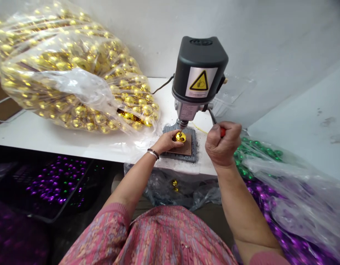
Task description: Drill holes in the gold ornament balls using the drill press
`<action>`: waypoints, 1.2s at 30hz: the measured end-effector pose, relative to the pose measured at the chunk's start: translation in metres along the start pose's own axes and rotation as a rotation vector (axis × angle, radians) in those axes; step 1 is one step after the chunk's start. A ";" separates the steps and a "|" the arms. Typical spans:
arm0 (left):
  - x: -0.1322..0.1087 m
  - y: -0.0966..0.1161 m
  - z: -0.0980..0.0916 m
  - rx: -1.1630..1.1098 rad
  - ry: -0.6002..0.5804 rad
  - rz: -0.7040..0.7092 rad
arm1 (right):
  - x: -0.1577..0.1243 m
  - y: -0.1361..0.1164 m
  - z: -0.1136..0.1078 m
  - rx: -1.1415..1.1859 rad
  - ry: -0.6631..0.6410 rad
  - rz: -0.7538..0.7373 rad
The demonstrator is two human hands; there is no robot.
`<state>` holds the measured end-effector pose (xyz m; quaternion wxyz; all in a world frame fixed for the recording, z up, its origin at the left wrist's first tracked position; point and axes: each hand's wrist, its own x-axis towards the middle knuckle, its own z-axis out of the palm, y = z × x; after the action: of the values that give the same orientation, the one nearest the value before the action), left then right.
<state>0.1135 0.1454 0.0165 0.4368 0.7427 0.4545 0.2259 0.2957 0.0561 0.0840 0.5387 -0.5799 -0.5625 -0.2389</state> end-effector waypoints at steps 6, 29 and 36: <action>0.000 -0.003 0.001 -0.015 0.007 0.000 | -0.009 0.000 0.006 0.024 0.063 -0.031; -0.076 -0.013 -0.050 0.154 -0.005 0.108 | 0.097 -0.037 -0.006 0.103 -0.075 0.346; -0.011 -0.026 -0.097 0.649 0.514 -0.213 | 0.092 -0.037 -0.011 0.132 -0.066 0.357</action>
<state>0.0245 0.1845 0.0454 0.0737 0.7102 0.6702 0.2024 0.2888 0.0745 0.1817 0.5905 -0.6413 -0.4828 -0.0829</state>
